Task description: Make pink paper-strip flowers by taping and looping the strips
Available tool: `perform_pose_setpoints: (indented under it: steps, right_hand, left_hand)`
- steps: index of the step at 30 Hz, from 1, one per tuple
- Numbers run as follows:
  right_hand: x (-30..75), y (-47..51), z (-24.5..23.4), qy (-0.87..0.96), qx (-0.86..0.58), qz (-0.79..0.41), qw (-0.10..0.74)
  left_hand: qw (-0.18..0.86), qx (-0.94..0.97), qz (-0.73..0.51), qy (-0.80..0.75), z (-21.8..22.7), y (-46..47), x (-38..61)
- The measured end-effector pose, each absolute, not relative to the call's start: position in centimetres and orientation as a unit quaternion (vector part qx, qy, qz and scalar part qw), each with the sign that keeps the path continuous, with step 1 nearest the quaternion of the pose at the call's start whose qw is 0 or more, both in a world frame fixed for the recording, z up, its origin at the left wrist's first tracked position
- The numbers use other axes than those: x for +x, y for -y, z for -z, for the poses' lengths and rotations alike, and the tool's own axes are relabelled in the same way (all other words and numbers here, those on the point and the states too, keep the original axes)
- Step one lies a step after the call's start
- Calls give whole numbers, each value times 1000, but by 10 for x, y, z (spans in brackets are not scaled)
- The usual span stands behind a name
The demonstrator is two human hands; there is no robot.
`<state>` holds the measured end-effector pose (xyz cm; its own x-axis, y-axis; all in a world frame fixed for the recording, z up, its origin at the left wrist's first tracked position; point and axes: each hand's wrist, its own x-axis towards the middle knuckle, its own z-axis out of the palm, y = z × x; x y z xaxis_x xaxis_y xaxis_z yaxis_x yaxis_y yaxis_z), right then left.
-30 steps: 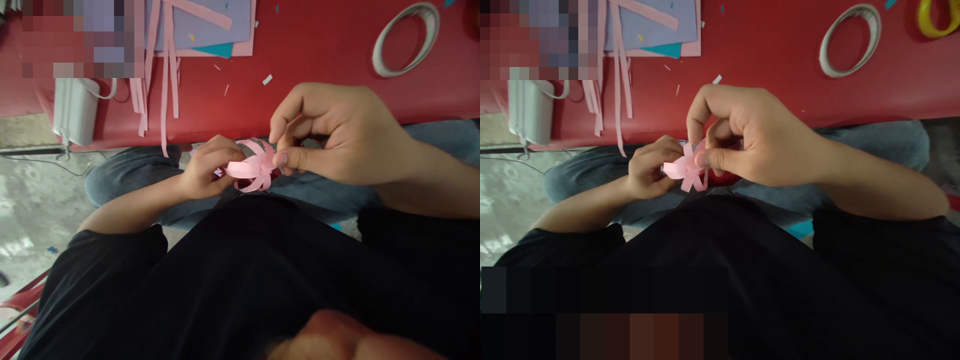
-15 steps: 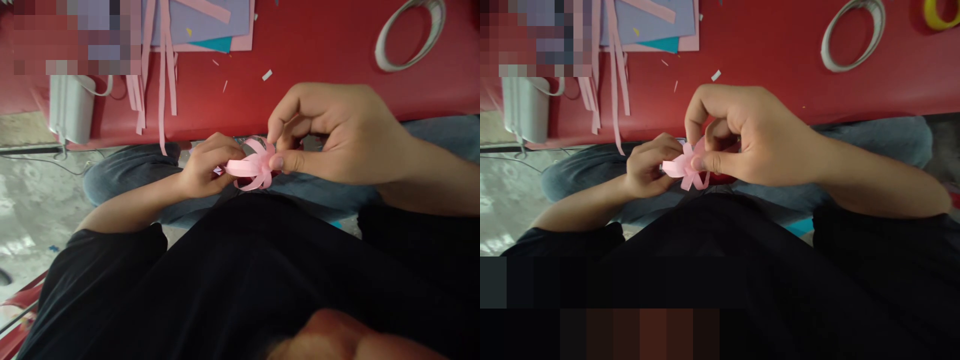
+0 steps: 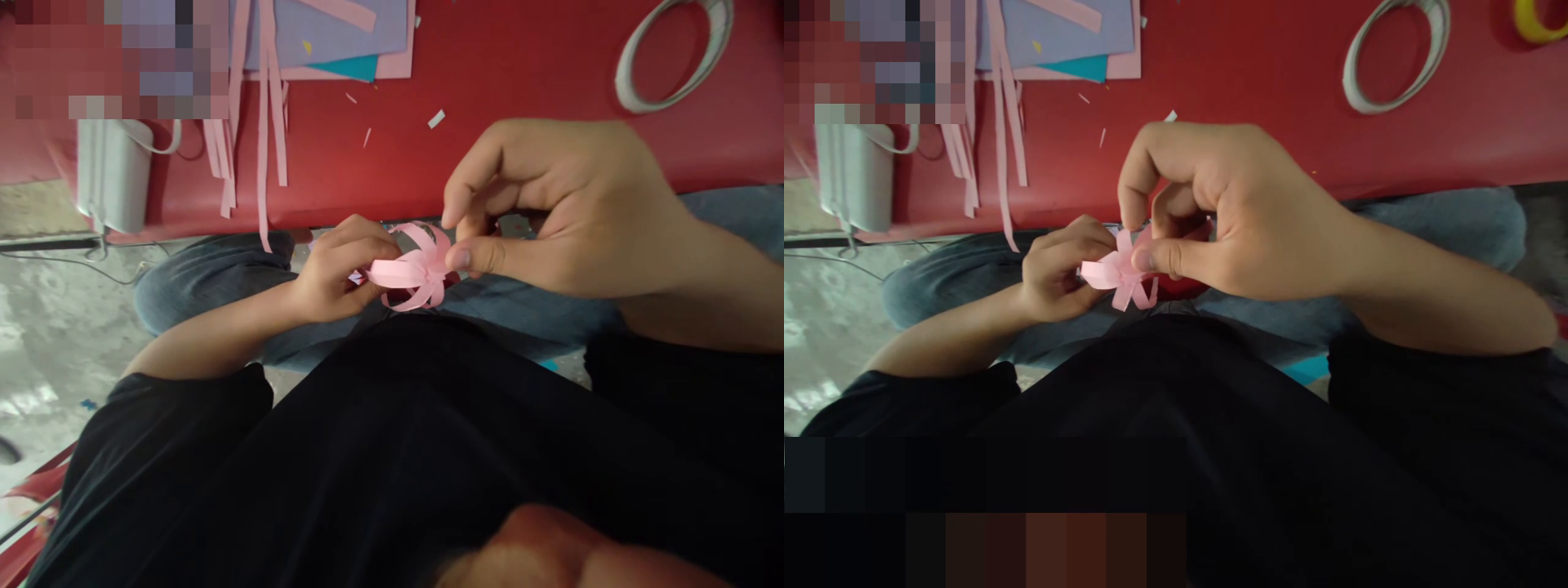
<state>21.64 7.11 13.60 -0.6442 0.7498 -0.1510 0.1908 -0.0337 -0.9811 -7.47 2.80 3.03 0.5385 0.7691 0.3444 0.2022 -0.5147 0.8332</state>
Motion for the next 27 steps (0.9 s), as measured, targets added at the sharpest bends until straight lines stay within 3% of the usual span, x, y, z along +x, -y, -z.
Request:
perform_pose_setpoints:
  steps: [7,13,27]
  right_hand:
    - [217,-72,-125,658,-259,-659,255]
    - [215,-70,-124,676,-270,-640,248]
    - [212,-68,-127,820,-300,-413,259]
  left_hand:
    - [345,811,-390,-266,-33,-29,-73]
    - [345,816,-394,-245,-33,-31,-72]
    - [263,848,-418,-192,-36,-37,-66]
